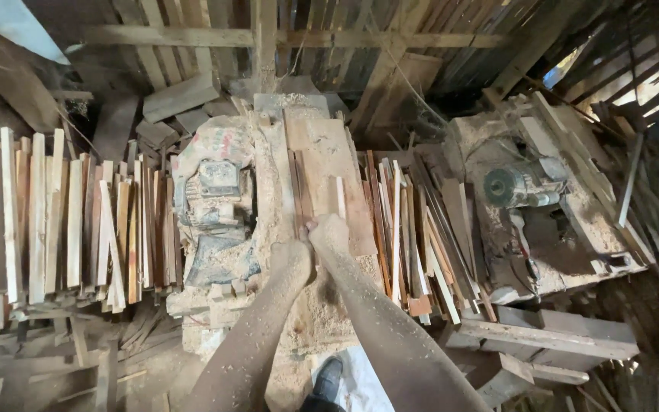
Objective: Feeding thin wooden strips through a woodworking planer machine to smooth or size them.
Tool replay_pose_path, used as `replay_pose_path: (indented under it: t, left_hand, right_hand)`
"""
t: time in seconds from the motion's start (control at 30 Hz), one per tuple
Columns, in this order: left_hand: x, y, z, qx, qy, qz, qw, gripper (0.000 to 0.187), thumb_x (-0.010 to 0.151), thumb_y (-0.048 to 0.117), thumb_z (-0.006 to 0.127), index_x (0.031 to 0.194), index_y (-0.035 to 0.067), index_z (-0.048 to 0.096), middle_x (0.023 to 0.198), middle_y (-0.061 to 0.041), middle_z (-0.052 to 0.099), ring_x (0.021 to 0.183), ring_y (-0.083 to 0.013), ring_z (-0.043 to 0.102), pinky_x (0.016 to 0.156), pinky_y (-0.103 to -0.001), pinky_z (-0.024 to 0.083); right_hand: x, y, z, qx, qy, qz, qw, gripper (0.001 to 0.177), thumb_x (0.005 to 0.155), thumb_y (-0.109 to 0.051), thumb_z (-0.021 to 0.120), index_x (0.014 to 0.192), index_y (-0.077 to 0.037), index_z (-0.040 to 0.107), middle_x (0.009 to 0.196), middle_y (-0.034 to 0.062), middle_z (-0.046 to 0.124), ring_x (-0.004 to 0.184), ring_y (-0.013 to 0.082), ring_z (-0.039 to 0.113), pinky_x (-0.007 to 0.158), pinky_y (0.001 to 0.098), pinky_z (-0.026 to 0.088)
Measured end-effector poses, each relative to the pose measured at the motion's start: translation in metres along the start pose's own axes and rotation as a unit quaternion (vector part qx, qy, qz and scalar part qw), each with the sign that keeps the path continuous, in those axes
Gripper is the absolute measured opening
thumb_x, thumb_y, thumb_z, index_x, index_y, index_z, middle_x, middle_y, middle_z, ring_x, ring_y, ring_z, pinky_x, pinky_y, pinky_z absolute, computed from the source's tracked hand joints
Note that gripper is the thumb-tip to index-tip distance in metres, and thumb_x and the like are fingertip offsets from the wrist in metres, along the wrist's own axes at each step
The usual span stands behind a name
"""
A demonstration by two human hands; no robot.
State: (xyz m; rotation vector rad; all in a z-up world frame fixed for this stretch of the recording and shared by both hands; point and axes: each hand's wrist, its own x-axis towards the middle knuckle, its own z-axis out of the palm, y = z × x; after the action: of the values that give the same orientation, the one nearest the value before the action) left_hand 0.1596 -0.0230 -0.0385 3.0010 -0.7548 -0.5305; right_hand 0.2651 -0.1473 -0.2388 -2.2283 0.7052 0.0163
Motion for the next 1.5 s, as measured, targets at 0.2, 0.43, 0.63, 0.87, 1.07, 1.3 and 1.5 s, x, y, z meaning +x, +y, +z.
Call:
replay_pose_path:
  t: [0.2,0.43,0.63,0.87,1.07,1.3,1.5]
  left_hand:
    - [-0.055,0.018,-0.019,-0.161,-0.010,-0.029,0.987,0.079,0.080,0.017,0.057,0.149,-0.009,0.028,0.094,-0.013,0.074,0.086,-0.0315,0.073,0.072,-0.047,0.053]
    - [-0.165,0.043,-0.029,-0.502,-0.090,-0.131,0.850,0.033,0.097,0.009,0.055,0.126,0.003,0.040,0.095,-0.013,0.070,0.069,-0.0233,0.070,0.057,-0.034,0.059]
    - [-0.174,0.052,-0.086,-0.580,-0.159,-0.168,0.781,0.021,0.096,0.005,0.063,0.117,0.007,0.059,0.097,-0.012,0.075,0.077,-0.0225,0.075,0.064,-0.033,0.064]
    - [-0.149,0.076,-0.115,-0.394,-0.076,-0.128,0.907,0.023,0.101,0.020,0.058,0.124,0.016,0.062,0.081,-0.004,0.075,0.044,-0.0112,0.056,0.033,-0.027,0.039]
    - [-0.137,0.079,-0.095,-0.478,-0.128,-0.152,0.856,0.031,0.100,0.007,0.055,0.130,0.009,0.050,0.105,-0.013,0.073,0.077,-0.0228,0.074,0.059,-0.033,0.061]
    - [-0.135,0.059,-0.047,-0.419,-0.072,-0.130,0.896,0.052,0.094,-0.001,0.056,0.142,0.013,0.043,0.094,-0.008,0.071,0.066,-0.0193,0.070,0.055,-0.029,0.060]
    - [-0.166,-0.008,-0.090,-0.484,0.005,-0.148,0.862,0.032,0.096,0.017,0.052,0.128,0.012,0.051,0.107,-0.009,0.076,0.092,-0.0297,0.074,0.078,-0.044,0.059]
  right_hand:
    - [-0.064,0.053,-0.031,0.009,0.028,-0.067,0.997,0.029,0.082,-0.037,0.078,0.104,-0.018,0.079,0.102,0.0146,0.076,0.108,0.0354,0.071,0.096,0.0464,0.059]
    - [-0.273,-0.091,-0.215,0.004,-0.183,0.144,0.972,0.025,0.103,-0.029,0.062,0.082,-0.015,0.058,0.064,-0.0030,0.055,0.052,0.0073,0.051,0.049,0.0211,0.044]
    - [-0.283,-0.089,-0.286,0.049,-0.201,0.005,0.978,0.033,0.094,-0.017,0.075,0.072,-0.011,0.052,0.062,-0.0018,0.046,0.051,0.0092,0.038,0.049,0.0225,0.033]
    - [-0.214,-0.051,-0.358,0.244,0.042,0.125,0.961,0.041,0.097,-0.044,0.064,0.104,-0.006,0.077,0.073,0.0050,0.072,0.053,0.0085,0.061,0.045,0.0153,0.050]
    - [-0.258,-0.103,-0.310,-0.012,-0.191,0.115,0.975,0.044,0.097,-0.038,0.072,0.128,-0.007,0.066,0.077,0.0041,0.075,0.042,0.0058,0.051,0.038,0.0198,0.044]
    - [-0.252,-0.062,-0.252,0.017,-0.141,-0.043,0.989,0.045,0.098,-0.021,0.069,0.058,-0.015,0.051,0.055,-0.0028,0.047,0.044,0.0106,0.041,0.040,0.0265,0.035]
    - [-0.278,-0.147,-0.226,0.039,-0.194,-0.071,0.978,0.031,0.094,-0.030,0.064,0.114,-0.008,0.073,0.107,0.0040,0.079,0.101,0.0171,0.074,0.094,0.0291,0.058]
